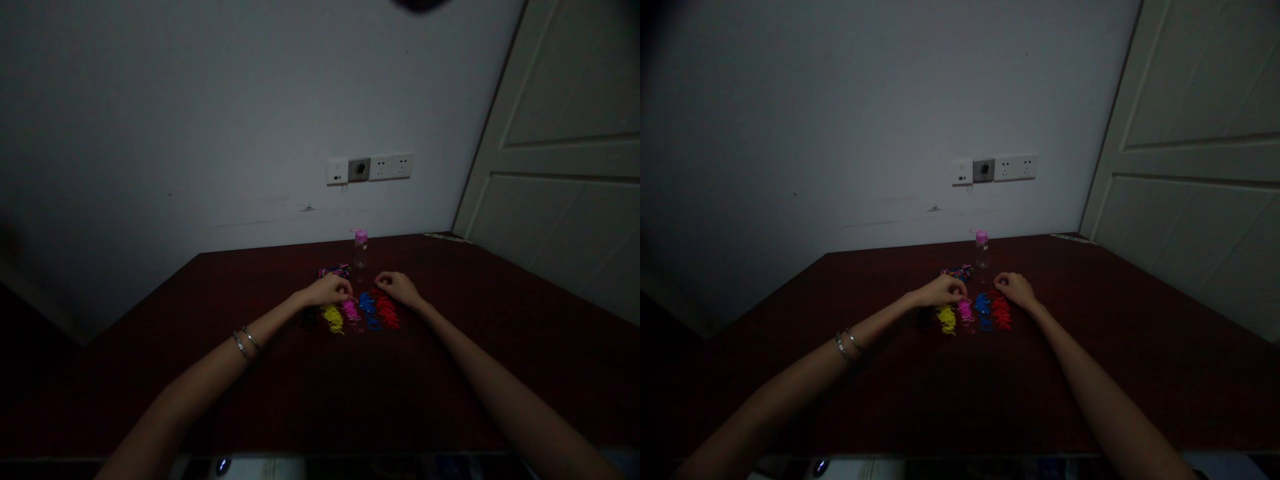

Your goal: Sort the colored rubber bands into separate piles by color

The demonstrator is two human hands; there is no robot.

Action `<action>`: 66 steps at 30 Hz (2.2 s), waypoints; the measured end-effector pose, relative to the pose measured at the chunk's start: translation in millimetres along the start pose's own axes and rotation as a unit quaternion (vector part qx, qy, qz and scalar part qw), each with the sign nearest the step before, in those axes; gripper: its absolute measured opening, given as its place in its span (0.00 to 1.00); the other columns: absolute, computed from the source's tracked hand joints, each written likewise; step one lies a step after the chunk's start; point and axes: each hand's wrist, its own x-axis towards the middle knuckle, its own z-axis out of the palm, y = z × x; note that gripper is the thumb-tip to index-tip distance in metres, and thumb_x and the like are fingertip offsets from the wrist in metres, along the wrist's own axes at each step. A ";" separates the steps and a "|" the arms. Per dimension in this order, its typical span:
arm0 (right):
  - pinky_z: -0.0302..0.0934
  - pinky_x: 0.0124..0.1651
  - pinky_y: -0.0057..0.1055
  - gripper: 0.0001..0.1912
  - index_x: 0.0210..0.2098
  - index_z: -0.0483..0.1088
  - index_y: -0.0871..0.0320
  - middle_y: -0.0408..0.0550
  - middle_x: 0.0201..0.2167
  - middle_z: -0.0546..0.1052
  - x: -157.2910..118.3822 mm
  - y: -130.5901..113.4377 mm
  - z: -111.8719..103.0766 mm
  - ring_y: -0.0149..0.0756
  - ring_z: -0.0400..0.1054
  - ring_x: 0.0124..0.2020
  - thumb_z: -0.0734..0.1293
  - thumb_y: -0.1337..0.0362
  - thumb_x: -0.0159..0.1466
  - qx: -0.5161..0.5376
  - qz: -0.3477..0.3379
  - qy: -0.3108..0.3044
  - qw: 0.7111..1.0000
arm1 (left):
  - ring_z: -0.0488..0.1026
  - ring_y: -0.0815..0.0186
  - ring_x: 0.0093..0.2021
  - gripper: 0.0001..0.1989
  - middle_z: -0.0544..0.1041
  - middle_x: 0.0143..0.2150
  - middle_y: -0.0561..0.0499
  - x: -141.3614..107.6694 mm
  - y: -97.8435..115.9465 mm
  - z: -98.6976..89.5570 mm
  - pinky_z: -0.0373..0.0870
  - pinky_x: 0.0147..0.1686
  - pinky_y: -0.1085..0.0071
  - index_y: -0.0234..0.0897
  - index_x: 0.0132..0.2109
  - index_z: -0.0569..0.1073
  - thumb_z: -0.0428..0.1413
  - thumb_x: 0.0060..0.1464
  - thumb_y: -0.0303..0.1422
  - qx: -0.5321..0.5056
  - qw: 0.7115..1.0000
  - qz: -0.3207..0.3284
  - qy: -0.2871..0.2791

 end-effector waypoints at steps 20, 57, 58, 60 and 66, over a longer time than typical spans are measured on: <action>0.55 0.28 0.24 0.11 0.31 0.73 0.55 0.44 0.28 0.76 -1.0 -1.3 -0.9 0.32 0.68 0.28 0.61 0.61 0.53 0.000 -0.005 0.000 1.000 | 0.63 0.73 0.24 0.14 0.71 0.25 0.51 -5.0 -66.6 -13.7 0.57 0.24 0.78 0.29 0.32 0.75 0.53 0.45 0.37 -0.051 0.990 -0.092 0.097; 0.54 0.28 0.23 0.11 0.34 0.73 0.54 0.45 0.31 0.75 38.2 -50.6 9.6 0.32 0.67 0.30 0.63 0.60 0.53 -0.070 -0.059 -0.082 0.992 | 0.61 0.73 0.19 0.12 0.67 0.17 0.54 -23.4 -138.9 -9.4 0.54 0.20 0.78 0.30 0.28 0.74 0.53 0.43 0.37 -0.145 0.881 -0.235 0.385; 0.54 0.28 0.24 0.11 0.34 0.73 0.54 0.45 0.31 0.75 39.6 -51.0 10.4 0.32 0.67 0.30 0.64 0.60 0.53 -0.074 -0.056 -0.086 0.992 | 0.61 0.73 0.19 0.12 0.67 0.17 0.54 -23.5 -138.5 -9.4 0.54 0.20 0.77 0.30 0.28 0.74 0.53 0.43 0.37 -0.145 0.880 -0.235 0.386; 0.54 0.28 0.24 0.10 0.33 0.73 0.54 0.45 0.31 0.75 42.1 -50.7 12.3 0.32 0.67 0.30 0.64 0.61 0.53 -0.077 -0.053 -0.094 0.991 | 0.61 0.73 0.19 0.12 0.67 0.17 0.54 -23.7 -137.8 -9.4 0.55 0.20 0.77 0.30 0.28 0.74 0.53 0.42 0.37 -0.145 0.879 -0.235 0.389; 0.53 0.28 0.23 0.09 0.30 0.74 0.56 0.45 0.29 0.76 46.0 -46.6 17.1 0.32 0.67 0.30 0.63 0.63 0.53 -0.064 -0.066 -0.097 0.991 | 0.61 0.73 0.19 0.12 0.66 0.16 0.54 -24.5 -135.2 -10.2 0.54 0.21 0.77 0.30 0.27 0.74 0.53 0.42 0.37 -0.143 0.879 -0.235 0.390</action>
